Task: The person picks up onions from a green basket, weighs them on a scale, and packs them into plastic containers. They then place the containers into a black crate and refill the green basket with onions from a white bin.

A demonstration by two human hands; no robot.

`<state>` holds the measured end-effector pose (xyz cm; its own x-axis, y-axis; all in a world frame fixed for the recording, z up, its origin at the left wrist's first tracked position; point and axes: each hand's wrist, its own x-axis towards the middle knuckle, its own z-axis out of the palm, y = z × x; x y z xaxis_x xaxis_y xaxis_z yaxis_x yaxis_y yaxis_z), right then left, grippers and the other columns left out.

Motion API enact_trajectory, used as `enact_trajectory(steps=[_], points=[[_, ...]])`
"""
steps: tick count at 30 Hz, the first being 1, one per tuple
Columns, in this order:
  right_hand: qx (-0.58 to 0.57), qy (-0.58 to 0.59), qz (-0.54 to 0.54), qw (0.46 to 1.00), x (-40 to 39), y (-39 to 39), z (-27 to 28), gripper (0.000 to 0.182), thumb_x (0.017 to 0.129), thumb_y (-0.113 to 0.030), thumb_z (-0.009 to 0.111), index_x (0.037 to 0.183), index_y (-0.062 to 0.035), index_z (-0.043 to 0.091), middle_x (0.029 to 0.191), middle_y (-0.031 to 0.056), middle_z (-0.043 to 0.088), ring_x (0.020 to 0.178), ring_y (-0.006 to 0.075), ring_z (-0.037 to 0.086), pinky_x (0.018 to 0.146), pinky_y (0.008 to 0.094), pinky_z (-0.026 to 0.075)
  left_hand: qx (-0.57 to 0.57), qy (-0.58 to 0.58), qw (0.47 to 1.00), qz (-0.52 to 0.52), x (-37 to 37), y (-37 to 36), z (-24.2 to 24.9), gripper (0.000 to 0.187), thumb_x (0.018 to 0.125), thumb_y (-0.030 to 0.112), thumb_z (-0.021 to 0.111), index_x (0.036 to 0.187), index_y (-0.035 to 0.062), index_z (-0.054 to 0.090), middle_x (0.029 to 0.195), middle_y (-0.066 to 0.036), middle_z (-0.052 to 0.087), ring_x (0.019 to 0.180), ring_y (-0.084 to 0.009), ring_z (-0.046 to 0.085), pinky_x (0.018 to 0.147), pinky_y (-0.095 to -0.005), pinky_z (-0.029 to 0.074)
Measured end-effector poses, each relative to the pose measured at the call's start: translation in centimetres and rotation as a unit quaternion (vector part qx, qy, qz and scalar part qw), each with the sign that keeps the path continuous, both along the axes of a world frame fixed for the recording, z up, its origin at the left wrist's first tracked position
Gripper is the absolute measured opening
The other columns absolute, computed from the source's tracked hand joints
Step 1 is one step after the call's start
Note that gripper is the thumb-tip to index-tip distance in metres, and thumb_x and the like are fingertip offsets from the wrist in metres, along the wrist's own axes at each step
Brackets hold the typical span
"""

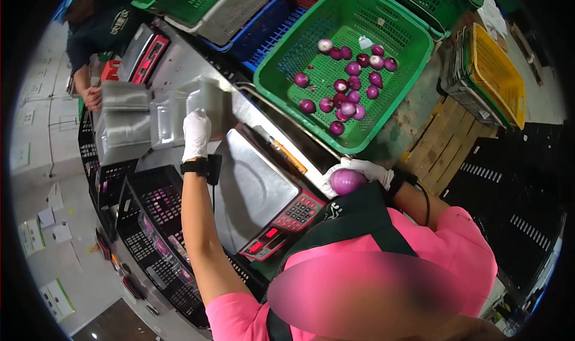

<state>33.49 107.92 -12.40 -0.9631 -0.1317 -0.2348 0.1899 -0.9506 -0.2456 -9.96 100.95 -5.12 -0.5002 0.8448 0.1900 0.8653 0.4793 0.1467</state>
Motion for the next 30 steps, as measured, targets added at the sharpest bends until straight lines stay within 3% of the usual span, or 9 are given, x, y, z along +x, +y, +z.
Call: enact_trajectory(steps=[3,7,9,11,15,20,24,28,30], points=[[0.051,-0.140,-0.043,0.988,2.5,2.9,2.5,0.059,0.094,-0.042,0.049,0.125,0.0084,0.048,0.118,0.0232,0.057,0.095,0.0284,0.063,0.091,0.0389,0.049,-0.041,0.004,0.997,0.061,0.8,1.2,-0.4,0.029,0.087,0.022,0.054,0.075,-0.0007,0.066,0.070,-0.025,0.062,0.072,-0.0403,0.063,0.066,-0.0471,0.050],[0.014,-0.119,-0.015,0.993,3.3,6.5,0.4,0.058,0.093,-0.044,0.052,0.123,0.0058,0.052,0.113,0.0179,0.061,0.097,0.0247,0.064,0.087,0.0343,0.052,-0.055,-0.004,0.983,0.173,0.1,1.5,1.6,0.032,0.084,0.027,0.056,0.082,-0.0031,0.068,0.076,-0.025,0.065,0.070,-0.0400,0.064,0.068,-0.0435,0.051],[0.016,-0.129,0.011,0.991,2.9,8.2,0.5,0.065,0.092,-0.049,0.049,0.128,0.0051,0.047,0.113,0.0183,0.062,0.088,0.0232,0.067,0.079,0.0315,0.054,-0.029,-0.269,0.907,0.322,-3.8,-0.2,0.8,0.034,0.087,0.029,0.053,0.081,-0.0020,0.066,0.067,-0.014,0.065,0.060,-0.0226,0.062,0.057,-0.0332,0.049],[-0.039,-0.124,0.036,0.991,2.3,9.5,-1.3,0.069,0.094,-0.054,0.042,0.130,0.0042,0.045,0.113,0.0198,0.061,0.083,0.0253,0.067,0.064,0.0280,0.056,0.189,-0.366,0.859,0.303,-2.7,-1.8,2.1,0.030,0.090,0.028,0.050,0.080,0.0017,0.061,0.066,-0.006,0.060,0.060,-0.0126,0.055,0.053,-0.0287,0.045],[-0.111,-0.049,0.071,0.990,2.2,11.3,-2.9,0.078,0.094,-0.061,0.027,0.131,0.0060,0.042,0.109,0.0226,0.062,0.076,0.0272,0.067,0.048,0.0258,0.054,0.323,-0.093,0.908,0.249,6.8,-4.1,9.5,0.031,0.097,0.025,0.048,0.076,0.0044,0.056,0.067,0.000,0.054,0.059,-0.0099,0.047,0.055,-0.0246,0.039],[-0.045,-0.073,0.094,0.992,2.1,10.1,-5.1,0.079,0.093,-0.064,0.028,0.124,0.0059,0.048,0.107,0.0253,0.062,0.071,0.0293,0.065,0.043,0.0291,0.050,0.168,0.027,0.958,0.232,17.9,-14.1,10.2,0.016,0.094,0.012,0.055,0.082,0.0014,0.057,0.069,-0.005,0.054,0.057,-0.0130,0.046,0.053,-0.0282,0.040],[-0.154,-0.077,0.131,0.976,0.1,9.0,-2.7,0.076,0.091,-0.064,0.035,0.126,0.0019,0.048,0.100,0.0210,0.063,0.067,0.0243,0.062,0.042,0.0283,0.048,0.074,0.022,0.978,0.196,23.5,-20.9,6.4,0.008,0.083,0.004,0.065,0.088,0.0006,0.060,0.081,-0.011,0.061,0.073,-0.0252,0.058,0.069,-0.0350,0.048],[0.014,-0.073,0.068,0.995,-1.1,6.5,0.0,0.057,0.097,-0.051,0.035,0.123,-0.0014,0.049,0.109,0.0177,0.061,0.078,0.0263,0.065,0.050,0.0285,0.052,0.153,0.017,0.967,0.202,28.6,-17.8,9.3,0.048,0.071,-0.004,0.070,0.117,0.0007,0.056,0.121,-0.017,0.055,0.115,-0.0332,0.051,0.098,-0.0419,0.040],[0.272,-0.013,0.043,0.961,-1.0,4.5,2.1,0.043,0.096,-0.038,0.046,0.127,-0.0088,0.046,0.107,0.0093,0.059,0.080,0.0167,0.061,0.055,0.0253,0.049,0.209,-0.042,0.964,0.159,29.7,-17.0,9.2,0.061,0.069,-0.003,0.071,0.126,0.0015,0.052,0.131,-0.017,0.050,0.120,-0.0331,0.049,0.103,-0.0414,0.036]])
